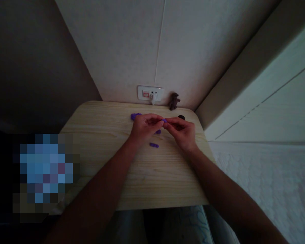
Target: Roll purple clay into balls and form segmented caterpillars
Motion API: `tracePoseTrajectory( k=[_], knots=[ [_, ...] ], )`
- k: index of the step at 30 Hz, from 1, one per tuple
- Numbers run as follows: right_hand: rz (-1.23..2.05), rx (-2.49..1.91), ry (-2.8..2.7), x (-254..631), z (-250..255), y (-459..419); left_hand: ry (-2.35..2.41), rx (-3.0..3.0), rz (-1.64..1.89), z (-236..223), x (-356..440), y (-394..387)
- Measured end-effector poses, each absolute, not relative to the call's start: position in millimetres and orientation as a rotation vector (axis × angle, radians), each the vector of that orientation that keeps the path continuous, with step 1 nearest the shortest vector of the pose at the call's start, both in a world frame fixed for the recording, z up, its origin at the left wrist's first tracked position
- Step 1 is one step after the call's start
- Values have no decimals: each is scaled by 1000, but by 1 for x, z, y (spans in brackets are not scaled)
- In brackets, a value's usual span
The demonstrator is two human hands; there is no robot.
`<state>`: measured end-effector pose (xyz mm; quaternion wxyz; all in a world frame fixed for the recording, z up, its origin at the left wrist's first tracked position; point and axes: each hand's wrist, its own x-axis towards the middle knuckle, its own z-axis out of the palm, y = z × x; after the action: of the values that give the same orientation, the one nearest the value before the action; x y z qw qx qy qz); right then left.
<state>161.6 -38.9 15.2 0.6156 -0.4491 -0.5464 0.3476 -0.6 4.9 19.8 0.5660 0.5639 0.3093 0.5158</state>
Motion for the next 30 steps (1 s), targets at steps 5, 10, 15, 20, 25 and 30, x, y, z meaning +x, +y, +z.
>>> tracePoseTrajectory(
  k=[5, 10, 15, 20, 25, 30],
  knots=[
    [850, -1069, -1240, 160, 17, -40, 718, 1361, 1174, 21, -1, 3],
    [913, -1069, -1195, 160, 20, -39, 699, 1312, 1132, 22, 1, 3],
    [1013, -1026, -1148, 160, 19, -34, 645, 1157, 1074, 24, 3, 1],
    [1109, -968, -1069, 160, 15, -32, 547, 984, 1057, 23, 8, 2],
    [880, -994, -1121, 160, 12, -33, 606, 1015, 1160, 18, 10, 4],
    [788, -1020, -1148, 159, 13, -38, 659, 1133, 1175, 15, 9, 5]
  ],
)
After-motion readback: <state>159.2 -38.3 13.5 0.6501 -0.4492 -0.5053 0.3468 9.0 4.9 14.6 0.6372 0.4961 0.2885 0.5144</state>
